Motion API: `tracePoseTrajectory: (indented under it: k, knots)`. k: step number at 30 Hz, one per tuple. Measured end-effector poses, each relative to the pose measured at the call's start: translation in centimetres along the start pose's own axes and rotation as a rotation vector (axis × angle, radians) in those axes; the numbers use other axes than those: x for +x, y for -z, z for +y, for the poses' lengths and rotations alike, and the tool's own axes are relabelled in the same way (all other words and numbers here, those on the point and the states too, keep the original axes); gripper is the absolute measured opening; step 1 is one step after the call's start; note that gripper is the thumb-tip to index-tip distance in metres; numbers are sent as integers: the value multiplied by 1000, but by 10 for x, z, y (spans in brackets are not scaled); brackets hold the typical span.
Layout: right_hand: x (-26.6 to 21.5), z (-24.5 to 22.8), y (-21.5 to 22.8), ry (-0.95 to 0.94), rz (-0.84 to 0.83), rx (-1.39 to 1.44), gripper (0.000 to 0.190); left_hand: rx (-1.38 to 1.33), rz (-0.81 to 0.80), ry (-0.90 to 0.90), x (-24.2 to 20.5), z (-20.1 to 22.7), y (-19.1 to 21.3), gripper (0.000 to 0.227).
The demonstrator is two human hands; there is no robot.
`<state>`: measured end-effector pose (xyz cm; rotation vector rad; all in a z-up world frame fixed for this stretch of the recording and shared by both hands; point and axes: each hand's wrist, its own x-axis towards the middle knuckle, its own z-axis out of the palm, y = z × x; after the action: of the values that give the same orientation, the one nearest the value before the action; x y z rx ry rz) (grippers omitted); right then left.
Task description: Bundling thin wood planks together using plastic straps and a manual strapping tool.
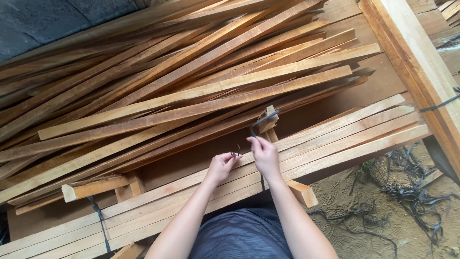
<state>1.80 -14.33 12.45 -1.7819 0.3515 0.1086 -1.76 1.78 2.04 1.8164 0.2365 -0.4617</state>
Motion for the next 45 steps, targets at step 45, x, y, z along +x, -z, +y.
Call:
tracePoseTrajectory:
  k: [45]
  knots:
    - [-23, 102, -21, 296, -13, -440, 16, 455, 99, -223, 9, 28, -21, 14]
